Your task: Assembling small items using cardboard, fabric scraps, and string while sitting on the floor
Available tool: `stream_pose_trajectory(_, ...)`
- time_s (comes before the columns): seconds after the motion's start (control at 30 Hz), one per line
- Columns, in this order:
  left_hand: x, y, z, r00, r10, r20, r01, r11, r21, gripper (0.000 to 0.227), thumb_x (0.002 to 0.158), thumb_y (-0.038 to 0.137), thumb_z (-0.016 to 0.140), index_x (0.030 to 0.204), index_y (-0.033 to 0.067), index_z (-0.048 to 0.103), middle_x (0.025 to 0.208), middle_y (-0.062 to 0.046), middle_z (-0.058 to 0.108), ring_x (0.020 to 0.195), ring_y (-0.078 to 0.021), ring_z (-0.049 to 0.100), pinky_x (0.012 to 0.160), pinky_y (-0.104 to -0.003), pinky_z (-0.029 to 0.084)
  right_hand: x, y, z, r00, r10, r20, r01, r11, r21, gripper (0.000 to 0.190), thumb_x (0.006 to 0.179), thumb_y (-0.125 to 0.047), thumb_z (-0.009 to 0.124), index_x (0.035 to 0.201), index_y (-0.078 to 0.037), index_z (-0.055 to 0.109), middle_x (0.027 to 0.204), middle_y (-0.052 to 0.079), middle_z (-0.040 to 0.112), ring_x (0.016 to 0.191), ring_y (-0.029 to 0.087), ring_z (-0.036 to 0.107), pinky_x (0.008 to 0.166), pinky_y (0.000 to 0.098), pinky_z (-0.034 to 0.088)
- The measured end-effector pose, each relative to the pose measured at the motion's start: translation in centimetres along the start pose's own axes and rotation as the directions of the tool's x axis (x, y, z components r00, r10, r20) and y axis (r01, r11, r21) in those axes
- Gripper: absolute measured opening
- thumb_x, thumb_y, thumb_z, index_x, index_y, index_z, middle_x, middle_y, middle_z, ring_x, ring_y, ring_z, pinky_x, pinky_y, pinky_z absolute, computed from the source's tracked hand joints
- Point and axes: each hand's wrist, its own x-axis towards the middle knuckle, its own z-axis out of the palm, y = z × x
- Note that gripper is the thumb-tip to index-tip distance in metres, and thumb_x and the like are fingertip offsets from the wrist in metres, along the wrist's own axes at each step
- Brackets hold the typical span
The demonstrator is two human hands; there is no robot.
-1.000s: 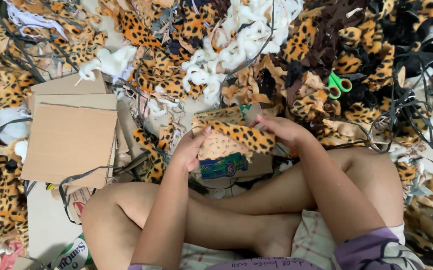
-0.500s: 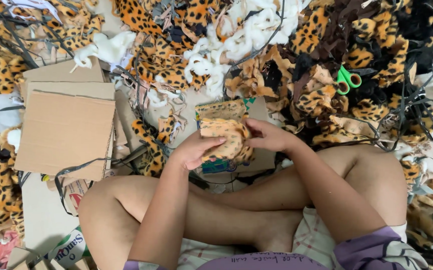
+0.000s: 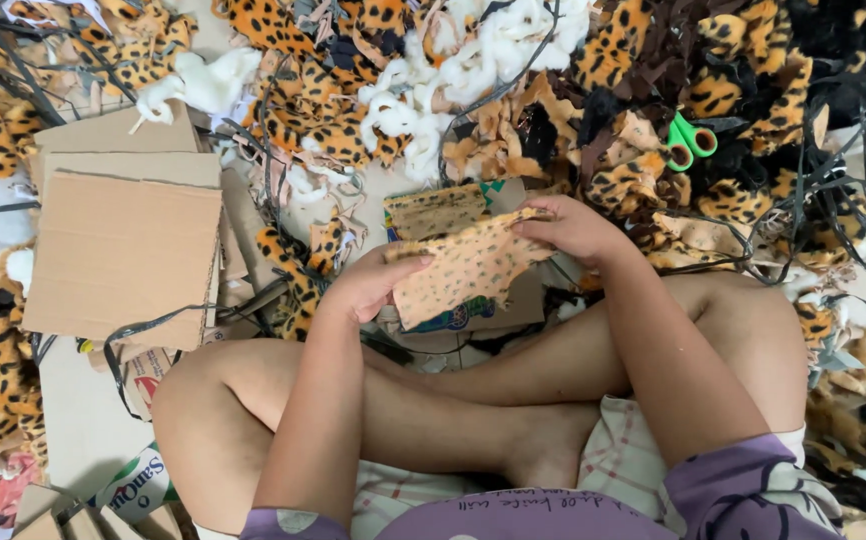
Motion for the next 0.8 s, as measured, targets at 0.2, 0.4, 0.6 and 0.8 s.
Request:
stream_pose_trajectory(0.2,-3.0,1.8,3.5,0.994,-0.057,0.096,0.005,0.881,0.472,0.038,0.083,0.024,0.082,0.113,0.0019,0.073,0.093,-0.014,0.071,0.083,-0.0285,0.072,0.067,-0.039,0.062,1.4,2.5,-0.2,0.999,0.021,-0.029,-0.018,0.993,0.114,0.012,0.09,-0.013,0.079,0.098,-0.005,0.076,0.078,0.002,0.073,0.063,0.011,0.062,0.058,0.0238,0.051)
stream_pose_trajectory(0.4,2.1,-2.7,1.6,0.992,-0.123,0.037,0.025,0.462,0.887,0.066,0.082,0.052,0.073,0.138,0.0174,0.064,0.128,-0.01,0.071,0.126,-0.0316,0.063,0.102,-0.046,0.051,2.4,3.4,1.2,0.996,0.031,-0.083,-0.034,0.998,-0.043,0.052,0.094,-0.029,0.075,0.127,0.004,0.051,0.109,0.012,0.048,0.099,0.025,0.046,0.079,0.0361,0.038)
stream_pose_trajectory(0.6,-0.6,-0.1,2.6,0.996,-0.089,0.03,0.008,0.406,0.914,0.055,0.084,0.039,0.067,0.133,0.0141,0.067,0.135,-0.016,0.067,0.129,-0.0361,0.061,0.105,-0.046,0.051,2.8,3.4,1.5,0.999,0.019,-0.045,-0.024,0.993,-0.116,0.016,0.094,-0.006,0.067,0.11,-0.006,0.066,0.092,0.013,0.076,0.083,0.019,0.074,0.07,0.0292,0.059)
stream_pose_trajectory(0.8,-0.9,0.4,3.3,1.0,-0.017,-0.007,0.014,0.454,0.891,0.058,0.081,0.044,0.068,0.135,0.0231,0.064,0.137,-0.013,0.065,0.129,-0.0315,0.061,0.105,-0.043,0.052,3.2,4.2,1.9,0.989,0.014,-0.146,-0.068,0.928,-0.368,0.041,0.08,-0.034,0.085,0.109,-0.009,0.07,0.085,0.011,0.073,0.076,0.02,0.073,0.064,0.0307,0.059)
